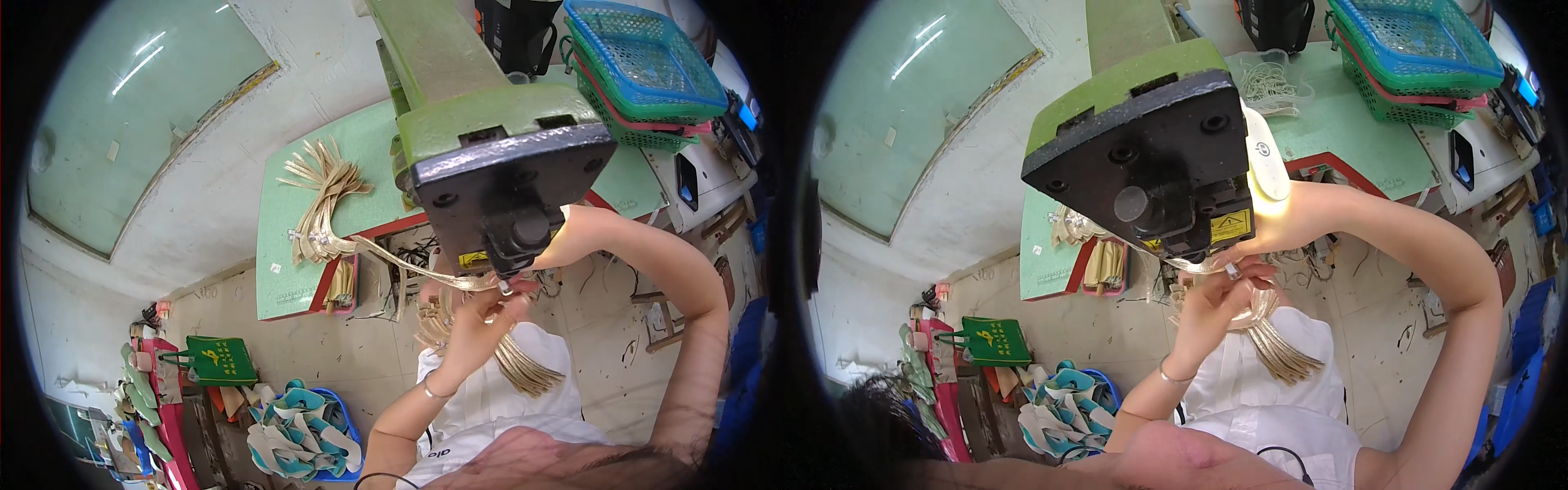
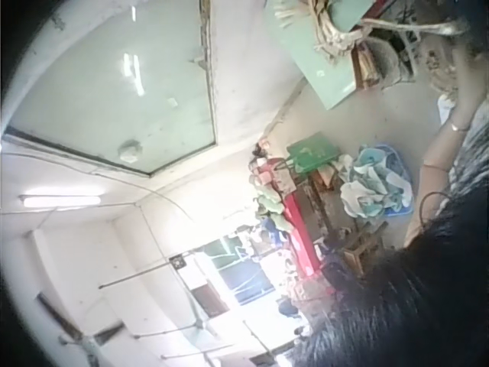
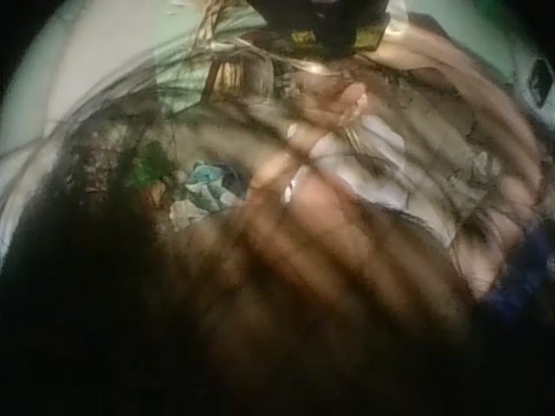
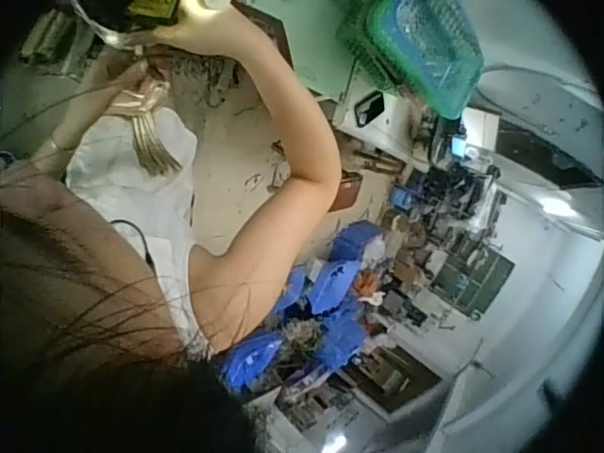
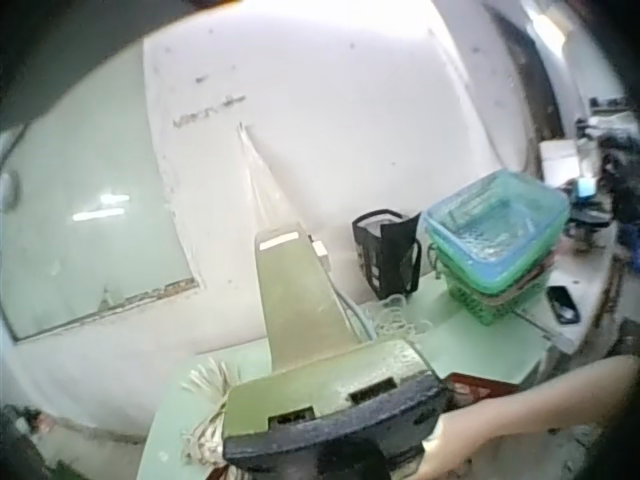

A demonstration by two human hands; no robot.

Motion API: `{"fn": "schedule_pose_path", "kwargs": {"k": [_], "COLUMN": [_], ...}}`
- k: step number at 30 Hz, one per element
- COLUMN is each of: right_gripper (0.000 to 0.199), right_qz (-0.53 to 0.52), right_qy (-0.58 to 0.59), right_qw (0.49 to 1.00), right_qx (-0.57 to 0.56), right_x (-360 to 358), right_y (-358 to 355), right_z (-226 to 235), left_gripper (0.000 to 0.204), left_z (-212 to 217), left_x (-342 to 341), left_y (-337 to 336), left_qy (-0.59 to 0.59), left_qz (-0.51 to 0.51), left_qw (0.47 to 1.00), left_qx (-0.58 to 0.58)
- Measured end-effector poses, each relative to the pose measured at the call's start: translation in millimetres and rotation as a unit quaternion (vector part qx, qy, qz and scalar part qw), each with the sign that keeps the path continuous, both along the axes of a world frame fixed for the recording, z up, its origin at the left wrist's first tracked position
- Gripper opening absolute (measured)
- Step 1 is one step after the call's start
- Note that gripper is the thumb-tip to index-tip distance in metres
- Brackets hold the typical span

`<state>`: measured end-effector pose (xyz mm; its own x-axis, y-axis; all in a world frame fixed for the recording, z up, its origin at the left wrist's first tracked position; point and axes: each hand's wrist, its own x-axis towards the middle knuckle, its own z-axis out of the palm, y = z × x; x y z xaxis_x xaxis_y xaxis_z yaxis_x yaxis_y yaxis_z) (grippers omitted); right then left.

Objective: The person repeatedly feeds beige cords into a green industrial machine to process the ends. They handle the cords one by one, aligning them under the machine's head, operating the mechanism, and then moving the processed items aside.

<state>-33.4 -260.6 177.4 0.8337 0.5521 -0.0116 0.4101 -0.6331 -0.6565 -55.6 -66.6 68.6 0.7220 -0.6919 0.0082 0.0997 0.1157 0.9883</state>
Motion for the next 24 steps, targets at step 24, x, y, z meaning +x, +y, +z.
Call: {"fn": "schedule_pose_path", "kwargs": {"k": [24], "right_gripper": [0.024], "right_qz": [-0.121], "right_qy": [-0.118], "right_qw": [0.969], "right_qx": [0.18], "right_x": [-51], "right_y": [48], "right_z": [-80], "left_gripper": [0.021], "left_z": [-15], "left_x": [8], "left_y": [77], "left_qy": [0.203], "left_qz": [0.083], "left_qw": [0.974], "left_qx": [-0.051]}}
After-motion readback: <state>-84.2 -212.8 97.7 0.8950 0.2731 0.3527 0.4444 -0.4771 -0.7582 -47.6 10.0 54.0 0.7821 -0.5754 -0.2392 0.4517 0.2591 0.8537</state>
